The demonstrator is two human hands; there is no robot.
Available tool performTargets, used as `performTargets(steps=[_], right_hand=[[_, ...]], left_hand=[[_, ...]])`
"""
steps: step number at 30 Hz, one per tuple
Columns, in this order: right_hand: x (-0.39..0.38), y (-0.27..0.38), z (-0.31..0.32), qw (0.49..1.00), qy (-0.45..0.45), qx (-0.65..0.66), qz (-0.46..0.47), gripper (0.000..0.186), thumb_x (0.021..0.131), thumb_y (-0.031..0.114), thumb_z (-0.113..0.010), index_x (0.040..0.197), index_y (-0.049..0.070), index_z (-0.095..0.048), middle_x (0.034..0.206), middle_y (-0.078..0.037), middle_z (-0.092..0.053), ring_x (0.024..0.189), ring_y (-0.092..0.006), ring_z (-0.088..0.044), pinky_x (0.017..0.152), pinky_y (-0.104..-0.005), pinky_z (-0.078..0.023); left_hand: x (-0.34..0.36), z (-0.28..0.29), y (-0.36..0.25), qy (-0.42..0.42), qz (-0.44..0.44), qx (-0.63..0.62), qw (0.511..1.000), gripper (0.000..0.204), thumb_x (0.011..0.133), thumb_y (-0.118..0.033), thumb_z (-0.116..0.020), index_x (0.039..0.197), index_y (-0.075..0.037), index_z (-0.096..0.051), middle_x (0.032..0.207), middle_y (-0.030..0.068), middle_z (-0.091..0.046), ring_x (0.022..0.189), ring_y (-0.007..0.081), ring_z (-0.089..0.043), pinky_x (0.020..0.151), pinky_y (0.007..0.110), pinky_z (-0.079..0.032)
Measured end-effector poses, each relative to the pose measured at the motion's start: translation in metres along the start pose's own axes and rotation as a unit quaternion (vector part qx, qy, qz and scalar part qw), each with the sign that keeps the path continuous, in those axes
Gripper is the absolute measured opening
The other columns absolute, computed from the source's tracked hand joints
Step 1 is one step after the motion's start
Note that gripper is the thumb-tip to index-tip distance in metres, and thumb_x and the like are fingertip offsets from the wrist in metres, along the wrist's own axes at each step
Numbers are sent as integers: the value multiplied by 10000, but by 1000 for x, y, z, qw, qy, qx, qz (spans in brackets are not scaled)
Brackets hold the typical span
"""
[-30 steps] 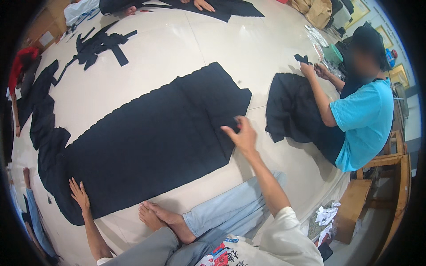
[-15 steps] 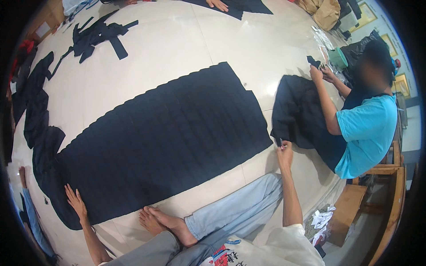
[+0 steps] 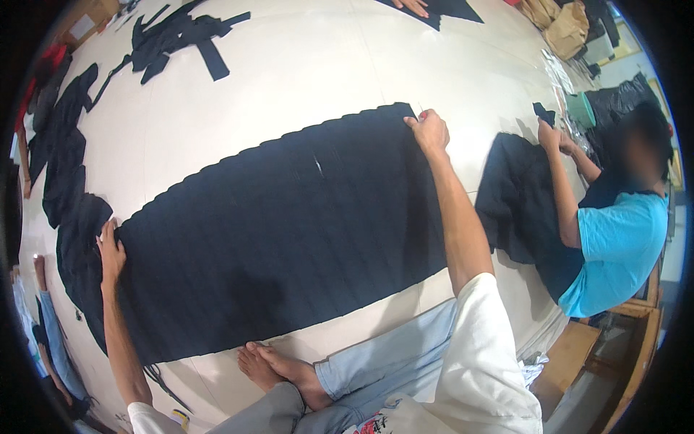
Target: The person sits on the floor and uses small scissors to trim the edges of a large black fabric piece. They repeatedly fold and unfold the fabric to align edges and continue trimming along the perimeter.
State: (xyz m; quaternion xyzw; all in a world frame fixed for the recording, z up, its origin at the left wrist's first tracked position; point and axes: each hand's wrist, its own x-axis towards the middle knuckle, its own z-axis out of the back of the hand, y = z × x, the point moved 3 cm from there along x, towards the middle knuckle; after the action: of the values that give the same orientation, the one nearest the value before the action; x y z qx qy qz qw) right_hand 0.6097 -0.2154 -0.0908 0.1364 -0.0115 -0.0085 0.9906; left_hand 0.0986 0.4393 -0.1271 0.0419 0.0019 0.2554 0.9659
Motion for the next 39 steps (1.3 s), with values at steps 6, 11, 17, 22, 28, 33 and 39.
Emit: performTargets(steps=[6,11,17,22,28,33,39], right_hand=[[11,-9,0,988,24,140,67,371,835,347,-723,992,19,-647,761,-74,-630,710,-205,-600,654,-376,-476],[-64,-20,82,891,37,452,-22,289,902,264,-706,1063,37,-624,697,97,-467,533,-1,-351,454,-200,-253],[-188,-92,204,858,-34,511,-41,198,957,142,-643,1116,38,-585,669,122,-386,477,30,-288,408,-177,-191],[-295,-208,276,828,-140,543,-16,177,970,133,-623,1133,71,-590,684,98,-435,470,18,-320,423,-177,-243],[-296,-237,309,875,-209,436,10,221,989,223,-595,1115,52,-654,708,90,-496,520,-21,-394,455,-203,-302],[-238,-180,215,956,-40,284,-62,372,930,301,-671,1113,-22,-674,746,56,-520,586,-40,-432,507,-218,-346],[-199,-192,63,988,-53,109,92,222,911,204,-664,904,-5,-590,689,-175,-601,603,-251,-564,600,-396,-443]], left_hand=[[10,44,16,96,-41,-138,985,210,805,-52,-677,922,-12,-507,894,133,-507,918,312,-514,842,438,-406],[-19,91,11,-9,28,-287,957,221,977,-142,-588,918,38,-474,739,104,-452,682,181,-389,660,295,-375],[-133,186,40,-14,132,-357,925,238,976,-141,-609,839,-5,-470,731,-5,-421,693,80,-390,641,246,-348],[-277,270,84,-8,210,-339,917,315,898,-270,-706,793,-46,-511,730,-36,-417,661,65,-373,637,224,-328],[-295,305,81,-122,149,-358,914,304,826,-264,-716,737,-32,-541,682,-31,-457,636,105,-434,642,266,-363],[-193,232,17,36,101,-358,928,213,844,-175,-722,787,24,-670,700,7,-596,681,95,-518,640,253,-397],[-132,80,-47,24,71,-350,934,266,905,-154,-670,821,55,-529,713,96,-538,672,171,-473,664,311,-408]])
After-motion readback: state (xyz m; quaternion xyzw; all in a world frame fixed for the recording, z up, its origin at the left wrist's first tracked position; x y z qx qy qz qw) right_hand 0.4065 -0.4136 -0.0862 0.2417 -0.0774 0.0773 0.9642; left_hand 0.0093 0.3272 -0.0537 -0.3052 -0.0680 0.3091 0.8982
